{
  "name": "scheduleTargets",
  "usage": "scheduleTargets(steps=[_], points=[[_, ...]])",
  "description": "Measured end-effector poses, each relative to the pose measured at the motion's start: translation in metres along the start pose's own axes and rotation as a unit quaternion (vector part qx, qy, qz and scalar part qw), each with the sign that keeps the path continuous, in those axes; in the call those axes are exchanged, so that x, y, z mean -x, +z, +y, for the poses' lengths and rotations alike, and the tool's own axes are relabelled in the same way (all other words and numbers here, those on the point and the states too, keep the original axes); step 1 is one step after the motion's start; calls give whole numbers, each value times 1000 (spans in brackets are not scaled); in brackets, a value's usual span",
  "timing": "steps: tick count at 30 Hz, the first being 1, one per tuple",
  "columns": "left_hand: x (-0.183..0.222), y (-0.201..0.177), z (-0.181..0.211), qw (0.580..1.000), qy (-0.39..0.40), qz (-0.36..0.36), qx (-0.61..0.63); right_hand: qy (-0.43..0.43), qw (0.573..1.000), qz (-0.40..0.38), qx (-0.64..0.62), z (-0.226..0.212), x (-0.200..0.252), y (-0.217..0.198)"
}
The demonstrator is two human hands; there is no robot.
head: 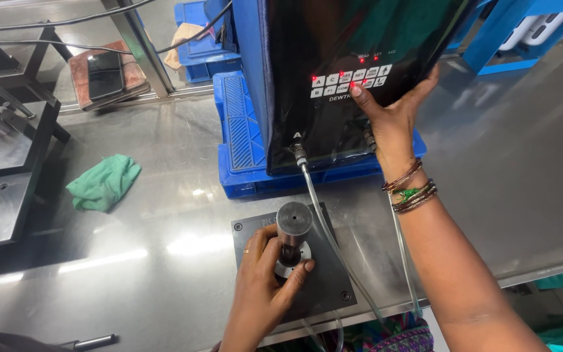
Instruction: Measure a metal component using a digital probe and readout device.
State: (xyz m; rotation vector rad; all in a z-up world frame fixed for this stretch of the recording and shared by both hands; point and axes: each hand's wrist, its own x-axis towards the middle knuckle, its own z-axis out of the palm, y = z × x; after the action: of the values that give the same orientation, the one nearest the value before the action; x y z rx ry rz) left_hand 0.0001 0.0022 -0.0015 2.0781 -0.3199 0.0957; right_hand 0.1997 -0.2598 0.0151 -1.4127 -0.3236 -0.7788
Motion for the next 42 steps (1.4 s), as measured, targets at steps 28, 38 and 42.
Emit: scheduleTargets(steps=[28,38,42], points=[[-49,-3,78,955,34,132,264,192,981,-23,4,49,60,-82],[-62,-17,52,917,90,-34,386,204,979,-14,14,54,61,-83],[-64,-22,49,895,111,-99,421,214,977,-7,14,52,60,-81]])
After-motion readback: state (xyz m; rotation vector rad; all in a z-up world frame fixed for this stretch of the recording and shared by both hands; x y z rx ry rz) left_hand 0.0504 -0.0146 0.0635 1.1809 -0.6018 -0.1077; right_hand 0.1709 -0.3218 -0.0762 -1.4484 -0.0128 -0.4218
